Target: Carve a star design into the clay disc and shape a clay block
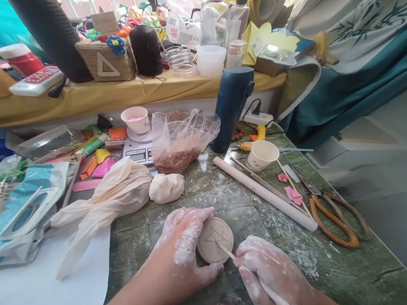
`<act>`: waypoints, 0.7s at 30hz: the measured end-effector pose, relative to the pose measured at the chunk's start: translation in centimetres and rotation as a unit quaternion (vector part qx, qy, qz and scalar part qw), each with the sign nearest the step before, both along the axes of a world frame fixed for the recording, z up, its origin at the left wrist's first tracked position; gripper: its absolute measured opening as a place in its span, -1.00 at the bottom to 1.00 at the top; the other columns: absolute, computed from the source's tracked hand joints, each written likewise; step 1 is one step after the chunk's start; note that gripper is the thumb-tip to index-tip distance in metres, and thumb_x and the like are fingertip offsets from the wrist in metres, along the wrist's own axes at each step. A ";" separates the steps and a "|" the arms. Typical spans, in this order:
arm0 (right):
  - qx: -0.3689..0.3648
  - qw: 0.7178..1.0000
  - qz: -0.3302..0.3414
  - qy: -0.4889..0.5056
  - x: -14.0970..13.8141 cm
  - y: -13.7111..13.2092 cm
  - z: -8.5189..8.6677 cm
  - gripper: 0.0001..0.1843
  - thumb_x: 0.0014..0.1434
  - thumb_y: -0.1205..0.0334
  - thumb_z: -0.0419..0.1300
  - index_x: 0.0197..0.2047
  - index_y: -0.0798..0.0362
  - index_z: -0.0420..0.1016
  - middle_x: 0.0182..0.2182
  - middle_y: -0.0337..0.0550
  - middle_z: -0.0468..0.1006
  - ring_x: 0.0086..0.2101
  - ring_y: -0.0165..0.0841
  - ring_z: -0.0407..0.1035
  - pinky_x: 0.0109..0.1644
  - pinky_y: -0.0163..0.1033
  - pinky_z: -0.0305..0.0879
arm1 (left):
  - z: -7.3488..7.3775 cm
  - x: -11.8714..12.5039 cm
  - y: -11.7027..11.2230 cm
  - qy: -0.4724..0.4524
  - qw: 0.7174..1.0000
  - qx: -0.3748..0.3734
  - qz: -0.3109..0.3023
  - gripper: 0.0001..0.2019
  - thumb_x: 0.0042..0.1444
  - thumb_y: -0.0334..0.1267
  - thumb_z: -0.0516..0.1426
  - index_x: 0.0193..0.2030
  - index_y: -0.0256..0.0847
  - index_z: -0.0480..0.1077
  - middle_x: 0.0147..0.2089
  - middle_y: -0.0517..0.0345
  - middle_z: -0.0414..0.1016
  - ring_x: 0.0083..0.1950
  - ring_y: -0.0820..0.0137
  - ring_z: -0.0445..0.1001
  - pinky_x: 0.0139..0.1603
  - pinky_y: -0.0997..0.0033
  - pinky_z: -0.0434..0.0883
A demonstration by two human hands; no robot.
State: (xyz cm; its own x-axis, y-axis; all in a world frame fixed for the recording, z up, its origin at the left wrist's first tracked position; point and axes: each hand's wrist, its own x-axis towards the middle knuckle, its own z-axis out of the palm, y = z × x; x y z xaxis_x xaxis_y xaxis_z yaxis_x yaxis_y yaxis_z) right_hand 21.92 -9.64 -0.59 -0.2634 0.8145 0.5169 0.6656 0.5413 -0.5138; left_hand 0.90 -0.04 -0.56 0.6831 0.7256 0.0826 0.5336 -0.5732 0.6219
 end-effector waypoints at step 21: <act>-0.003 1.000 0.003 0.012 0.0 -0.3 -0.1 -0.79 0.32 0.47 0.00 -0.10 0.01 0.34 -0.38 -0.16 0.52 -0.37 -0.26 0.47 -0.22 -0.17 0.45 | 0.1 0.0 0.0 0.007 1.000 -0.015 0.007 -0.19 -0.03 -0.16 0.40 0.38 -0.05 0.26 0.30 -0.05 0.49 0.34 -0.04 0.40 0.41 -0.18 0.30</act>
